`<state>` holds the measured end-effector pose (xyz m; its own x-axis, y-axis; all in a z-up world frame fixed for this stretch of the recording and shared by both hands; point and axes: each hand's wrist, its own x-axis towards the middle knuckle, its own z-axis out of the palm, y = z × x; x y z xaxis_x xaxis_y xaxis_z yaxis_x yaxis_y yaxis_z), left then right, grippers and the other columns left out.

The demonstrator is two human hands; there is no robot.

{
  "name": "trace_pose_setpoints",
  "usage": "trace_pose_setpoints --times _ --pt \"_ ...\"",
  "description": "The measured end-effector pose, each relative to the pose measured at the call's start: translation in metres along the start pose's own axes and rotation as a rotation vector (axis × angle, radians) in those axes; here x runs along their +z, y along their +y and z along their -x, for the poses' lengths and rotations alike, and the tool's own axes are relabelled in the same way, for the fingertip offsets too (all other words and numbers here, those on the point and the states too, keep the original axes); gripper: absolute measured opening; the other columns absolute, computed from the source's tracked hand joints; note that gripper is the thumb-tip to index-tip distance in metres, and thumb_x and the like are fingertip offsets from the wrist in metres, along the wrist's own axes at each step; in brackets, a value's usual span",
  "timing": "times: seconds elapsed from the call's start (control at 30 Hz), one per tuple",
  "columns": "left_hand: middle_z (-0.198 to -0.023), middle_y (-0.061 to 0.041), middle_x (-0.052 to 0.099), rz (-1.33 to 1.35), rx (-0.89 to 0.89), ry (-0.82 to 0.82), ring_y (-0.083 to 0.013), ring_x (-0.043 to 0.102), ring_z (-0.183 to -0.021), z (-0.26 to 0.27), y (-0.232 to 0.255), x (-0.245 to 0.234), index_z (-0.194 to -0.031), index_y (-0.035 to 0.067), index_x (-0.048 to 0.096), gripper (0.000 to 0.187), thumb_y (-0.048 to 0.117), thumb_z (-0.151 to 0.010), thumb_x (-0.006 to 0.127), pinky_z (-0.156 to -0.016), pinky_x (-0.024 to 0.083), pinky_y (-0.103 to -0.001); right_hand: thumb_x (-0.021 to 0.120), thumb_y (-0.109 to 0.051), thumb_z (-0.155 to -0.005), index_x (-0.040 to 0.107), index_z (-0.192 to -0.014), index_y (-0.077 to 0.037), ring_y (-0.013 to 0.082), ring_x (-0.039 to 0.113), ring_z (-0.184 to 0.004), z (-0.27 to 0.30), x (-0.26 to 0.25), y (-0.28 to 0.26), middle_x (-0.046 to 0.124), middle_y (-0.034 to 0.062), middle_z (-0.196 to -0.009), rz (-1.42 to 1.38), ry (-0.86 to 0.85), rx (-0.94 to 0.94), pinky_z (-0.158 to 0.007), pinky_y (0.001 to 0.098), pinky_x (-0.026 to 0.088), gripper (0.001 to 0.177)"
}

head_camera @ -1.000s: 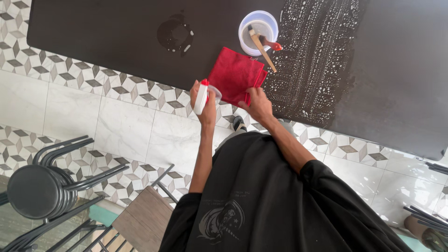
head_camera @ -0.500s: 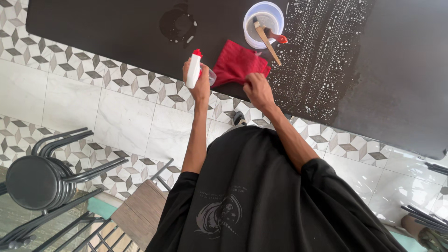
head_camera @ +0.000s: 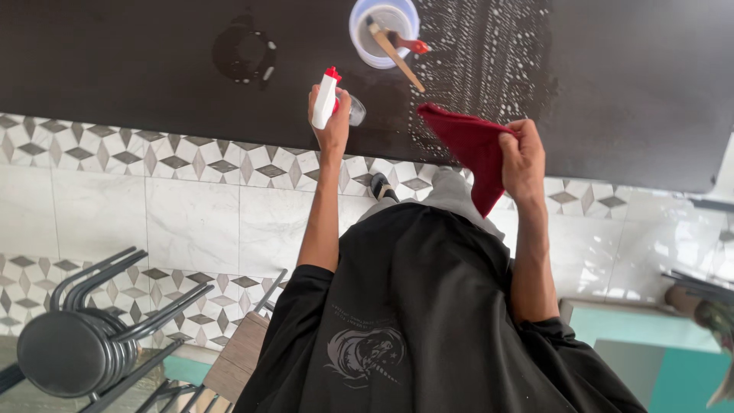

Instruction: The person sprays a cleaning solution onto a dark tabletop and scrubs the surface with a small brush. They then wipe the area with a red cloth, spreading and removing the foam to clean the table.

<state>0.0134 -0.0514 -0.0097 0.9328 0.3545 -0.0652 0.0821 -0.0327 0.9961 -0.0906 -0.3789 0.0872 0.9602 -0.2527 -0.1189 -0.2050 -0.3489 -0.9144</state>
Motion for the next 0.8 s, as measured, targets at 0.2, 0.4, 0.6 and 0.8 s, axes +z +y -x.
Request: trace_pose_setpoints --times 0.2,0.4,0.6,0.8 --pt "-0.099 -0.003 0.060 -0.259 0.302 -0.085 -0.0141 0.062 -0.090 0.002 -0.010 0.019 -0.105 0.003 0.063 0.020 0.008 -0.093 0.077 -0.080 0.053 -0.034 0.045 -0.017 -0.109 0.056 -0.107 -0.005 0.0050 0.047 -0.074 0.025 -0.055 0.045 0.056 -0.0003 -0.086 -0.331 0.141 0.123 -0.064 0.0223 0.043 0.017" --pt "-0.114 -0.008 0.054 -0.283 0.223 -0.150 -0.0149 0.056 -0.091 0.003 -0.010 0.018 -0.124 0.005 0.061 0.050 0.018 -0.085 0.091 -0.087 0.053 -0.034 0.048 -0.019 -0.110 0.058 -0.107 -0.005 0.0066 0.050 -0.082 0.026 -0.077 0.076 0.058 -0.0001 -0.090 -0.632 0.234 0.091 -0.076 0.0225 0.047 0.017" --pt "-0.143 -0.023 0.039 -0.272 0.201 -0.155 -0.0310 0.040 -0.134 0.014 -0.016 -0.007 -0.147 0.000 0.035 0.091 0.019 -0.082 0.096 -0.110 0.035 -0.046 0.050 -0.014 -0.105 0.059 -0.108 -0.003 0.0126 0.060 -0.093 0.006 -0.093 0.079 0.063 0.0033 -0.101 -1.048 0.215 0.255 -0.089 0.0297 0.054 0.015" --pt "-0.144 -0.015 0.058 -0.343 -0.328 -0.239 -0.0257 0.051 -0.140 0.123 -0.004 0.008 -0.142 0.005 0.055 0.063 0.032 -0.089 0.077 -0.113 0.041 -0.044 0.049 -0.016 -0.104 0.061 -0.126 0.002 0.0163 0.063 -0.105 -0.022 -0.119 0.055 0.067 0.0082 -0.114 -0.977 0.032 0.324 -0.097 0.0314 0.055 0.031"
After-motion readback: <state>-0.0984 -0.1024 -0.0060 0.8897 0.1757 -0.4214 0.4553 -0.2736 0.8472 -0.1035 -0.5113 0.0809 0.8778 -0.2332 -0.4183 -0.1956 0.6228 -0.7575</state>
